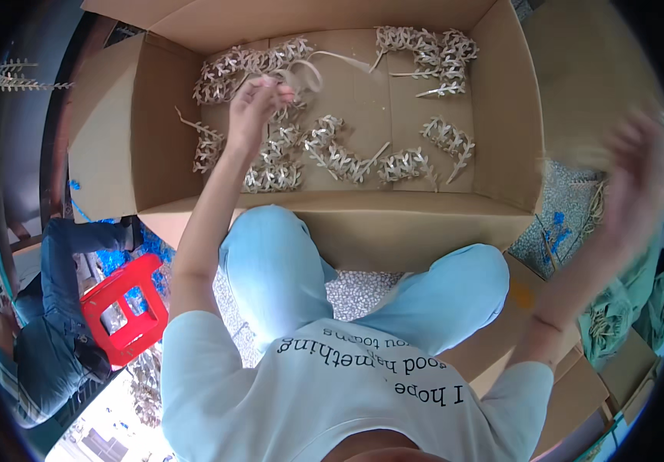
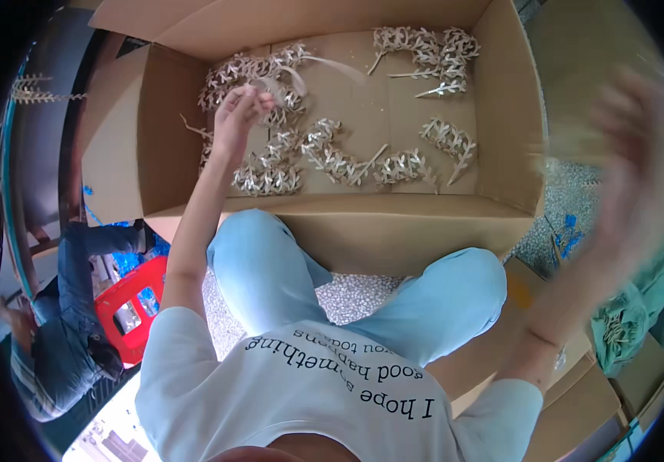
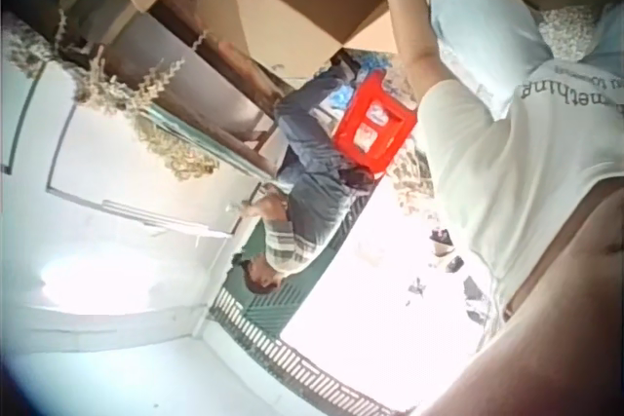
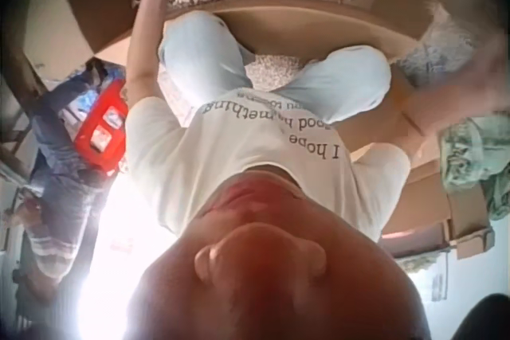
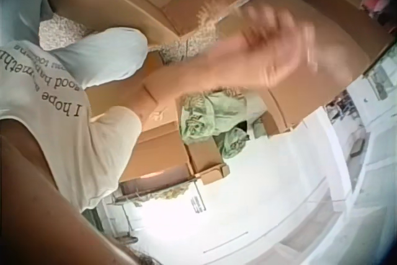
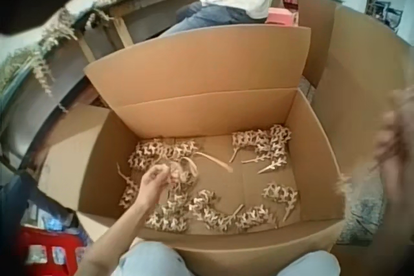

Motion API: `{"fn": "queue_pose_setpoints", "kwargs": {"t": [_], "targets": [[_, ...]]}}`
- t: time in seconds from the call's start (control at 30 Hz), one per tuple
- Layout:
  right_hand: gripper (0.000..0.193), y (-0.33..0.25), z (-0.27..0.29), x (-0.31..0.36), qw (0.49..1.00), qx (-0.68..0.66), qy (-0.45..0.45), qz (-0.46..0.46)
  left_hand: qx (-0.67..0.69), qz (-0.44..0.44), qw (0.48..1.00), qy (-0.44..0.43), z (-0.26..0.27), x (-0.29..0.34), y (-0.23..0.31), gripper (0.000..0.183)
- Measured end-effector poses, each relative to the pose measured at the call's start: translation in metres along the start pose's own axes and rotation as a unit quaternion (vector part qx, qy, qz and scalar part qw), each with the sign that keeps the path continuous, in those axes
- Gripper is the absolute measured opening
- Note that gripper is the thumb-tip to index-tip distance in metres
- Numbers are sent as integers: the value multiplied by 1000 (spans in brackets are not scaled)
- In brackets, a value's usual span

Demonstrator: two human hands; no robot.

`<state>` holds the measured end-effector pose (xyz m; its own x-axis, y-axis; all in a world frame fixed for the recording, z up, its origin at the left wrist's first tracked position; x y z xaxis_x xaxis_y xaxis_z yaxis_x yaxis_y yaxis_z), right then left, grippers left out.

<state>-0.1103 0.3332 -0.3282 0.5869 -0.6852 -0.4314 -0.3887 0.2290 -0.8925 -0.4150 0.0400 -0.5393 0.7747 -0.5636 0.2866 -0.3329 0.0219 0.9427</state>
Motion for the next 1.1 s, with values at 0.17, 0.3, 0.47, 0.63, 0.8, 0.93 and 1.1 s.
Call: {"fn": "queue_pose_setpoints", "kwargs": {"t": [0.17, 0.3, 0.47, 0.63, 0.8, 0.93, 1.1], "targets": [[15, 105, -179, 45, 964, -2, -123, -235, 84, 20, 994, -70, -24, 12, 1, 15], [22, 176, -211, 71, 934, -76, -140, -320, 99, 36, 991, -84, -36, 6, -6, 18], [38, 213, -217, 82, 925, -112, -133, -337, 128, 67, 984, -105, -36, -2, -17, 20], [38, 225, -214, 83, 905, -182, -92, -374, 148, 41, 979, -131, -34, -6, -30, 20], [22, 226, -211, 91, 905, -183, -59, -380, 142, 54, 982, -112, -33, -7, -26, 22], [18, 228, -213, 95, 880, -212, -57, -420, 133, 60, 983, -110, -34, -5, -22, 22], [21, 230, -219, 99, 822, -273, -37, -499, 142, 70, 983, -94, -34, -4, -24, 23]]}}
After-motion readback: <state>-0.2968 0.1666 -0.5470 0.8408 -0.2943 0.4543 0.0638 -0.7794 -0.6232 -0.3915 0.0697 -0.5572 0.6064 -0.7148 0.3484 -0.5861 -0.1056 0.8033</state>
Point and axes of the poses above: each hand's wrist, its own x-axis away from the middle knuckle, its own z-axis out of the back of the hand, y = z × x, the point moved 2 cm from there along -x, towards the middle knuckle, and after that the axes turned 4 degrees about z, right-handed, at the moved point
